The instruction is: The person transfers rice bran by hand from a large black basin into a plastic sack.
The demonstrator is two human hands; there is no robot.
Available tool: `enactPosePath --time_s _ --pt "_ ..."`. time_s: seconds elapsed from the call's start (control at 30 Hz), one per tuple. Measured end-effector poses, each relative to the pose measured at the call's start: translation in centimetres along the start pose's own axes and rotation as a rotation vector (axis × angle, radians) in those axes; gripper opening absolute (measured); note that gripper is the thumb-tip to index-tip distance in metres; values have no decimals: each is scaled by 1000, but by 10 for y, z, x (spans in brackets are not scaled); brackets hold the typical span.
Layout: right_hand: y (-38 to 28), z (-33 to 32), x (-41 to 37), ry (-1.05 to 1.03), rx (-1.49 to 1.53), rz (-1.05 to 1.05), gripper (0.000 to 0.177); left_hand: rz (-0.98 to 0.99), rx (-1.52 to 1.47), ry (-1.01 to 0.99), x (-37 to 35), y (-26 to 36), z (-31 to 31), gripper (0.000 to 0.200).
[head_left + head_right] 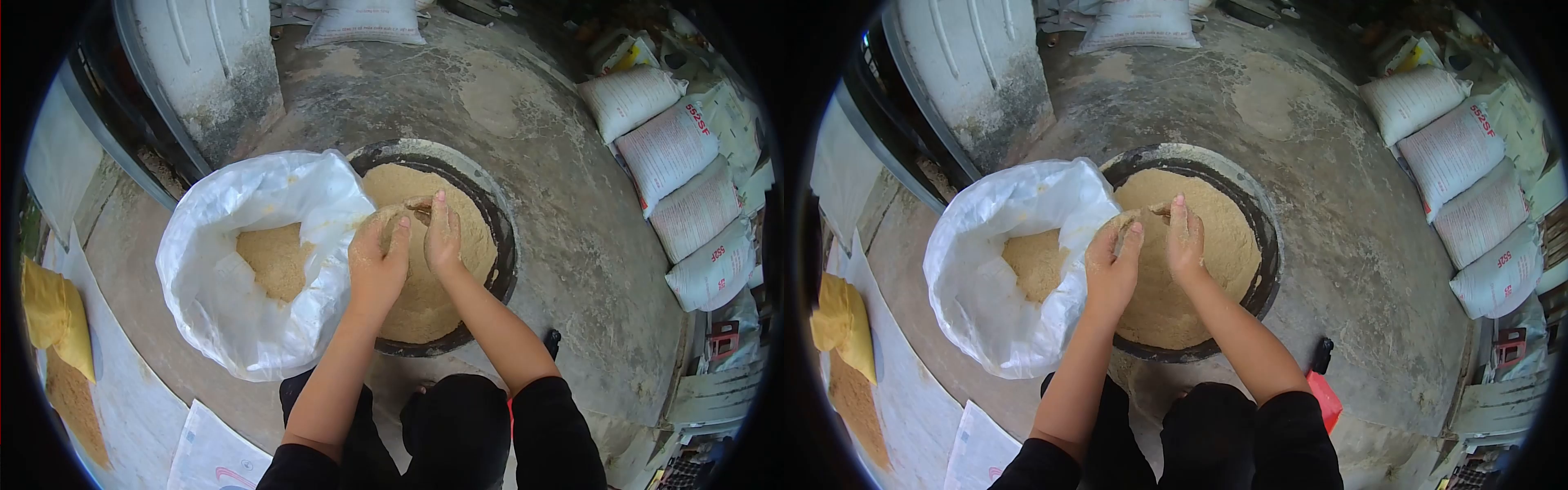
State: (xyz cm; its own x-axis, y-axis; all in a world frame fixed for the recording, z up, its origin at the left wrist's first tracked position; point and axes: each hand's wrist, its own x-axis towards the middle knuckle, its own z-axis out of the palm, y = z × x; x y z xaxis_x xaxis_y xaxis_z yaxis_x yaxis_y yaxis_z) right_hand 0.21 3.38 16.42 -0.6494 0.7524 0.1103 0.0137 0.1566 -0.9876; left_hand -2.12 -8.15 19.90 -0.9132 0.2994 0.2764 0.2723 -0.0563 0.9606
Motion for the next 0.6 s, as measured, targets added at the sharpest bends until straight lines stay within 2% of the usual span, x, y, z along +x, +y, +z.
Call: enactPosePath --time_s 0.07,0.1,0.13,0.17,0.2,0.23,0.27,0.3,0.33,0.37,0.43,0.47,0.53,0.57,0.6 --pt "39 -34 -2 77 -84 72 60 -63 97 -241 -15 -18 31 30" --pt "61 -49 -5 125 -156 143 61 -63 87 -266 -24 -30 42 30" --pt "86 -62 -10 149 -161 147 61 -183 225 -341 -34 -45 54 33" --pt "113 -73 -14 177 -239 289 63 -298 367 -412 -44 -61 64 36" --pt "135 -83 -20 203 -312 435 64 -364 478 -420 -56 -79 70 39" --pt "151 -89 -26 220 -310 442 64 -428 592 -424 -67 -99 72 43" --pt "165 -92 -31 218 -406 558 64 -424 593 -442 -74 -117 74 43" --pt "175 -93 -37 209 -501 676 64 -622 717 -532 -80 -135 74 45" --pt "180 -92 -42 218 -499 684 64 -821 841 -617 -87 -154 76 47" --pt "184 -89 -46 169 -506 710 63 -820 846 -626 -97 -180 78 47" --pt "183 -80 -51 120 -507 746 61 -555 883 -458 -114 -212 80 49" --pt "179 -75 -53 112 -452 793 61 -557 889 -463 -117 -216 83 49" --pt "186 -65 -58 104 -391 841 60 -578 701 -248 -111 -195 88 45" --pt "197 -61 -60 143 -298 876 58 -574 703 -246 -110 -193 90 45" --pt "205 -57 -58 182 -204 906 56 -656 600 -200 -109 -192 93 44"
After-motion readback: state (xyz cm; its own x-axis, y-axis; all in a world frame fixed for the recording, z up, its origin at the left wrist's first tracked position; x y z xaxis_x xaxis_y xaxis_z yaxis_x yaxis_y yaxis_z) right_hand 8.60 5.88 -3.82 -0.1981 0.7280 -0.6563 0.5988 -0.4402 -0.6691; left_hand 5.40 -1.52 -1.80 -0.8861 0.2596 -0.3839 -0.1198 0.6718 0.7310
